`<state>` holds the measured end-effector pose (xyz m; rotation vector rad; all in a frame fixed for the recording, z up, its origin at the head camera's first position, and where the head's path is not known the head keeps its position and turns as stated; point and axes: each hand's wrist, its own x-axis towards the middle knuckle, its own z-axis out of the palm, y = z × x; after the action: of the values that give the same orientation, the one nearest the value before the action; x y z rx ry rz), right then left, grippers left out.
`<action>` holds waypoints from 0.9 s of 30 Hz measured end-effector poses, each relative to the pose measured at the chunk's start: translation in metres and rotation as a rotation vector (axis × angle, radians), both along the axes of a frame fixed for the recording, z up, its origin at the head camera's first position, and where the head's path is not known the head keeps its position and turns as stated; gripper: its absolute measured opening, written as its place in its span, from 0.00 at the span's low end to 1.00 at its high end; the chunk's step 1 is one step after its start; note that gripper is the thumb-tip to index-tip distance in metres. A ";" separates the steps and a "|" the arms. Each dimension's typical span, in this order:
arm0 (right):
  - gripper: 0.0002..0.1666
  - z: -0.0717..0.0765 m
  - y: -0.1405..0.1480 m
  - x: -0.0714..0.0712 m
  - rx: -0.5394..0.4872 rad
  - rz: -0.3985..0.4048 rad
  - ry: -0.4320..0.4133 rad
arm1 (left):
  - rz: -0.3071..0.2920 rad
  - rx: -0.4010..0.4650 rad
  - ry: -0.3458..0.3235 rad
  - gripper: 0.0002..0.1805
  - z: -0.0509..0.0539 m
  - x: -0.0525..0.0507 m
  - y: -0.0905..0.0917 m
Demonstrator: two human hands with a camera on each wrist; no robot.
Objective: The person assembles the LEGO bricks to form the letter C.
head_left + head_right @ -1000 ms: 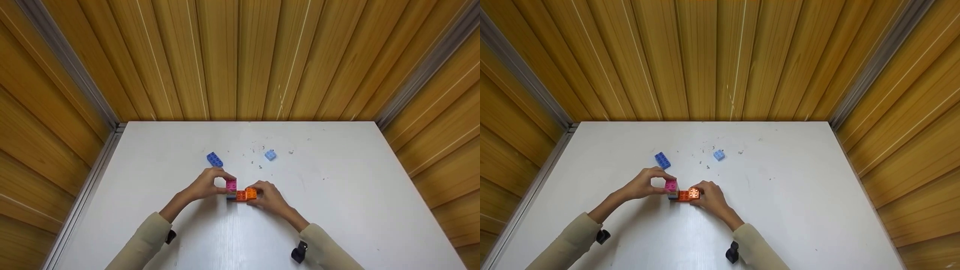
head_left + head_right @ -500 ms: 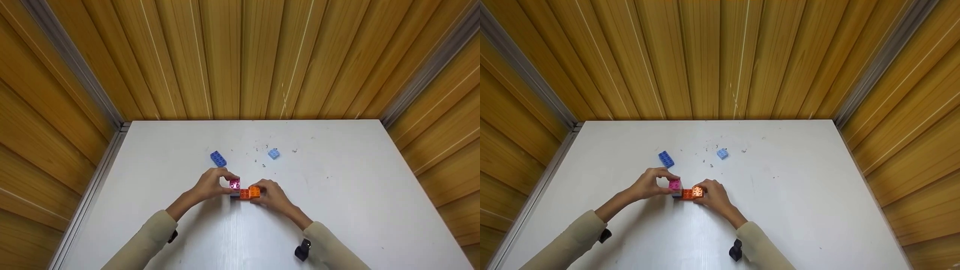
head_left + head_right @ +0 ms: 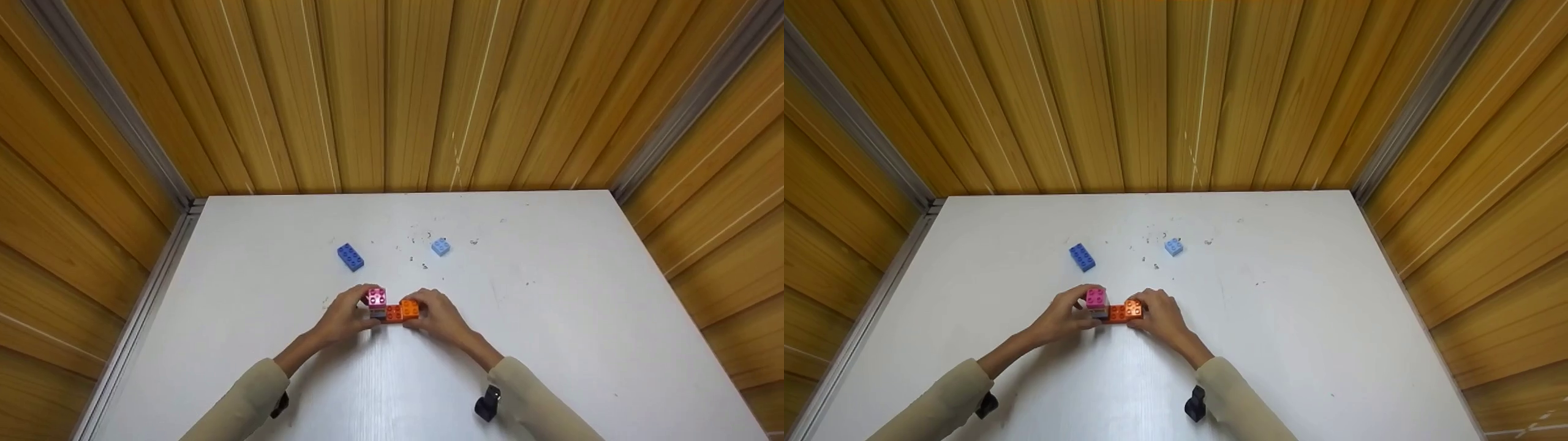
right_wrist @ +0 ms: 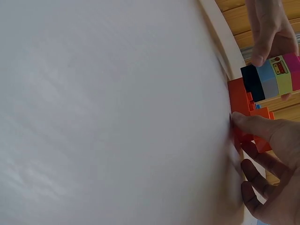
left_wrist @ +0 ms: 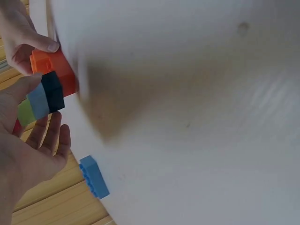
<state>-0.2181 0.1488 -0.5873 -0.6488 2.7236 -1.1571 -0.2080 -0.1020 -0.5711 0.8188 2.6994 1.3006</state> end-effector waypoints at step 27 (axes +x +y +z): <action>0.25 0.053 0.038 -0.087 0.105 0.377 -0.195 | 0.117 0.270 -0.122 0.22 0.004 0.018 0.008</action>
<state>-0.3048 0.1873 -0.5347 -0.9301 2.3479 -0.9269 -0.1902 -0.0938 -0.5668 0.5824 2.5463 1.7080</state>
